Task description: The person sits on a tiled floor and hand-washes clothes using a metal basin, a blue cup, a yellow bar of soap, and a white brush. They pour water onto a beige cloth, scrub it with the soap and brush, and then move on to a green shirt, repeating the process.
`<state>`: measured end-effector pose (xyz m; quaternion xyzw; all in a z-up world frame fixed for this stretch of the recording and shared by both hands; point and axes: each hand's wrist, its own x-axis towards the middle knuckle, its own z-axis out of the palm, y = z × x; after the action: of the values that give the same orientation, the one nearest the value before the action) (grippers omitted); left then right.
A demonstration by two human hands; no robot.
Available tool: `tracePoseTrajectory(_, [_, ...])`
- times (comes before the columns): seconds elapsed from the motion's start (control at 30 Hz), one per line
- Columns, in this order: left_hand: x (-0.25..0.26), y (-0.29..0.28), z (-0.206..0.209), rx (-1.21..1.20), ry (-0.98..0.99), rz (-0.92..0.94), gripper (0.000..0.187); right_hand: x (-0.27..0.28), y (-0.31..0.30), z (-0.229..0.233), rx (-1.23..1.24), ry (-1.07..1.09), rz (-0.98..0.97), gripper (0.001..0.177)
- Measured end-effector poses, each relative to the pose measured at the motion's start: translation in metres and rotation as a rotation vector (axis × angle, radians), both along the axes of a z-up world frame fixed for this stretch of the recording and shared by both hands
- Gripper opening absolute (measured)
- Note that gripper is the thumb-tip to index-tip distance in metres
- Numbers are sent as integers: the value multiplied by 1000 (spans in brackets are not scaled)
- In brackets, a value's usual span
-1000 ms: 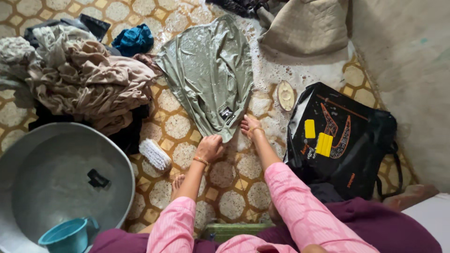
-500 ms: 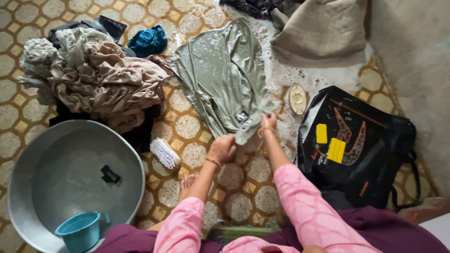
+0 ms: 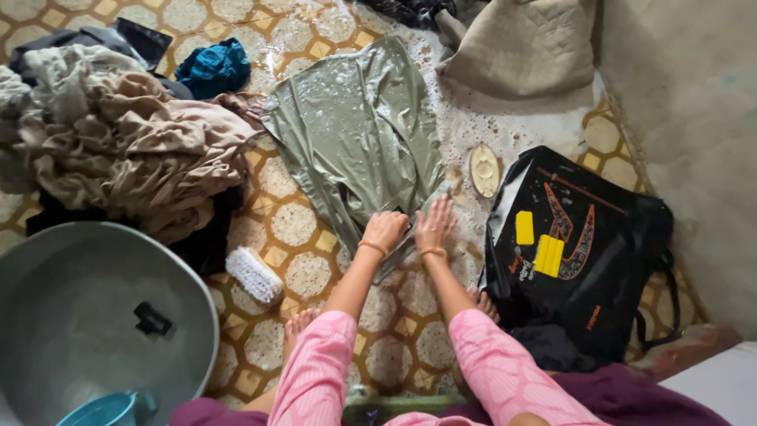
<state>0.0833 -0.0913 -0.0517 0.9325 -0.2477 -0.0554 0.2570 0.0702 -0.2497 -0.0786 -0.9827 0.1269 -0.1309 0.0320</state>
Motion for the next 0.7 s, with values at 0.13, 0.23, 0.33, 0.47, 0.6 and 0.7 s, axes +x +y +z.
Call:
tracePoseTrajectory(0.13, [31, -22, -18, 153, -84, -30, 56, -10, 5, -13, -7, 129, 61, 80])
tracePoseTrajectory(0.23, [24, -8, -26, 312, 187, 68, 78, -18, 3, -14, 53, 224, 37, 82])
tracePoseTrajectory(0.33, [19, -13, -23, 251, 63, 197, 77, 0, 7, -4, 13, 321, -3, 84])
tracePoseTrajectory(0.47, [43, -25, 13, 390, 358, 165, 83, 28, -4, 16, 16, 171, 134, 88])
tracePoseTrajectory(0.6, [50, -17, 38, 423, 399, 168, 62, 47, -71, 56, 501, 64, 24, 37])
tracePoseTrajectory(0.7, [2, 12, 14, 180, 62, 265, 55, 12, -150, 93, 87, -498, 134, 22])
